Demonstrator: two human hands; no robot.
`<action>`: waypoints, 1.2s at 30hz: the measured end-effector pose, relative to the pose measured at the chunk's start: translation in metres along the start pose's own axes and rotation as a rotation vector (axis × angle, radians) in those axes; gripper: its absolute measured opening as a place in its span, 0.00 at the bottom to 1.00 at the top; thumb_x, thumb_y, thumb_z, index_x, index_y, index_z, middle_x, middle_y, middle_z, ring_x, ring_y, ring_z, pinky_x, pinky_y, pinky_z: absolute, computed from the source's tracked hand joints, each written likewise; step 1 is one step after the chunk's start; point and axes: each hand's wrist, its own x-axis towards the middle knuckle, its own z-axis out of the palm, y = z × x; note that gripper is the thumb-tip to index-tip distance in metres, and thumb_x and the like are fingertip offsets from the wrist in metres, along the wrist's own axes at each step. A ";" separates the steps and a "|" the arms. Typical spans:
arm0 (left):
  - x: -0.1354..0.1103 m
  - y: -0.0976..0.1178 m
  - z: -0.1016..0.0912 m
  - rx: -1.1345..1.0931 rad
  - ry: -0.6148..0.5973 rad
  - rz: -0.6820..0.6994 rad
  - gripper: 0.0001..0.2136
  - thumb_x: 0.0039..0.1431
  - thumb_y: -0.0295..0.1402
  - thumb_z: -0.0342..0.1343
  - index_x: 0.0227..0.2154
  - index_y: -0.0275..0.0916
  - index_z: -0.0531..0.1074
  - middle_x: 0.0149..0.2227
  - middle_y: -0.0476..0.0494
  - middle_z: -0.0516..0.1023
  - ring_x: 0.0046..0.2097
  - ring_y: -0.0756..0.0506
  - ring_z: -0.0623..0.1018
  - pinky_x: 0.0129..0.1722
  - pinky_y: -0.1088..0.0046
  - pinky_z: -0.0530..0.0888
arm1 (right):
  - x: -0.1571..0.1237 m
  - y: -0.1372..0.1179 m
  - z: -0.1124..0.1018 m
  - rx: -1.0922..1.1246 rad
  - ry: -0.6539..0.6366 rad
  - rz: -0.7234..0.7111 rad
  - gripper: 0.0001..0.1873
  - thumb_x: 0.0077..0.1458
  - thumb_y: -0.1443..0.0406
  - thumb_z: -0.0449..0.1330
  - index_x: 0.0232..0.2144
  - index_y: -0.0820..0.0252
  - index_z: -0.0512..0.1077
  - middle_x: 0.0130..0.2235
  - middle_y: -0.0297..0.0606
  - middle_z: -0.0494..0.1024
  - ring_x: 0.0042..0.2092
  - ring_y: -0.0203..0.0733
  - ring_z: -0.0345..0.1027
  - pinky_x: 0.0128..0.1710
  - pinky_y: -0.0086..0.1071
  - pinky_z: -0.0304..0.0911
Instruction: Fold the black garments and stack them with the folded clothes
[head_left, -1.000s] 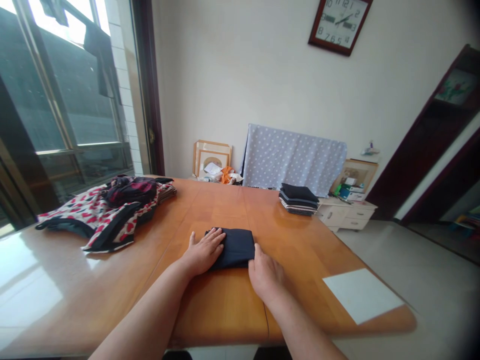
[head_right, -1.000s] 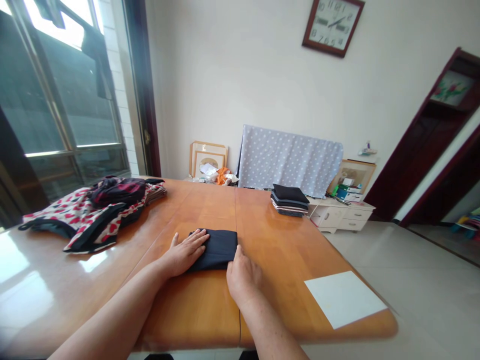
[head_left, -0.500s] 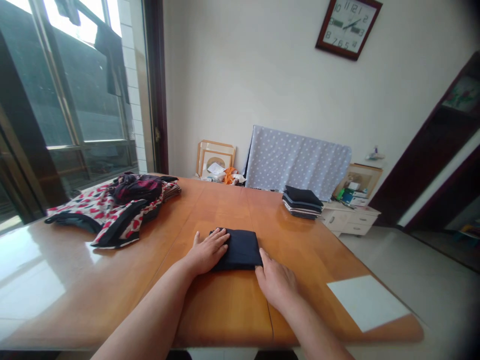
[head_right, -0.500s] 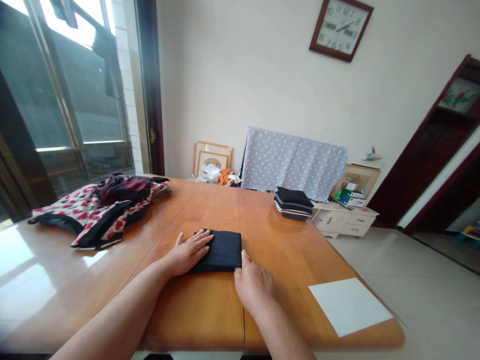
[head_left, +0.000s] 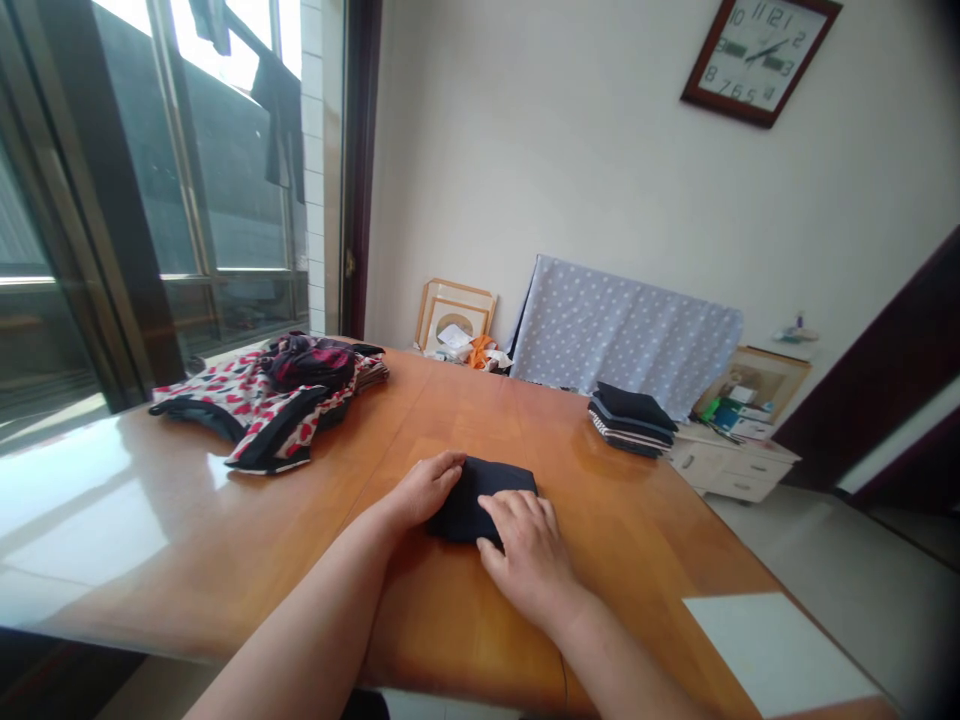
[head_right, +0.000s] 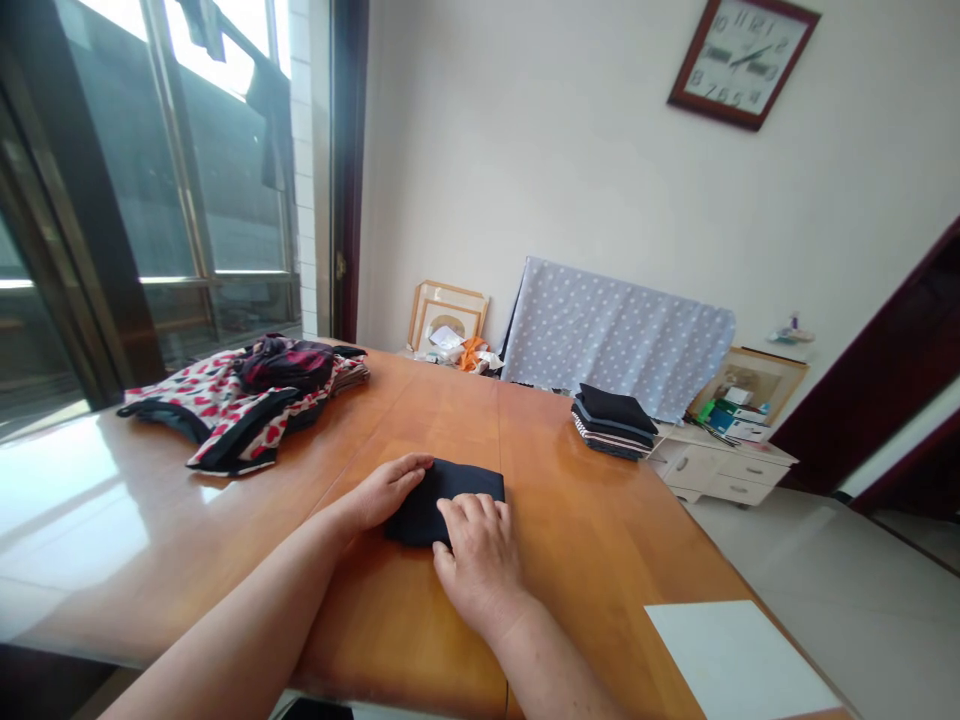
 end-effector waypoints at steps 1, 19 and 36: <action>0.000 -0.002 0.001 0.006 -0.003 -0.002 0.22 0.66 0.42 0.45 0.57 0.39 0.70 0.59 0.42 0.74 0.59 0.44 0.73 0.62 0.67 0.67 | 0.003 -0.003 0.002 -0.002 -0.011 -0.012 0.25 0.57 0.62 0.60 0.57 0.50 0.68 0.53 0.41 0.74 0.54 0.51 0.62 0.57 0.44 0.53; 0.005 0.000 0.001 -0.176 0.225 -0.028 0.17 0.63 0.36 0.48 0.50 0.36 0.74 0.53 0.38 0.78 0.55 0.41 0.75 0.57 0.67 0.69 | 0.034 0.018 0.030 0.270 0.130 0.194 0.13 0.61 0.64 0.52 0.45 0.57 0.73 0.42 0.43 0.79 0.46 0.48 0.70 0.46 0.37 0.60; -0.005 0.035 0.003 -0.984 0.048 -0.519 0.10 0.59 0.36 0.55 0.39 0.35 0.69 0.36 0.37 0.79 0.35 0.44 0.82 0.35 0.69 0.77 | 0.029 0.041 0.035 0.837 0.243 0.312 0.21 0.61 0.50 0.54 0.46 0.57 0.73 0.44 0.42 0.80 0.45 0.47 0.71 0.45 0.36 0.65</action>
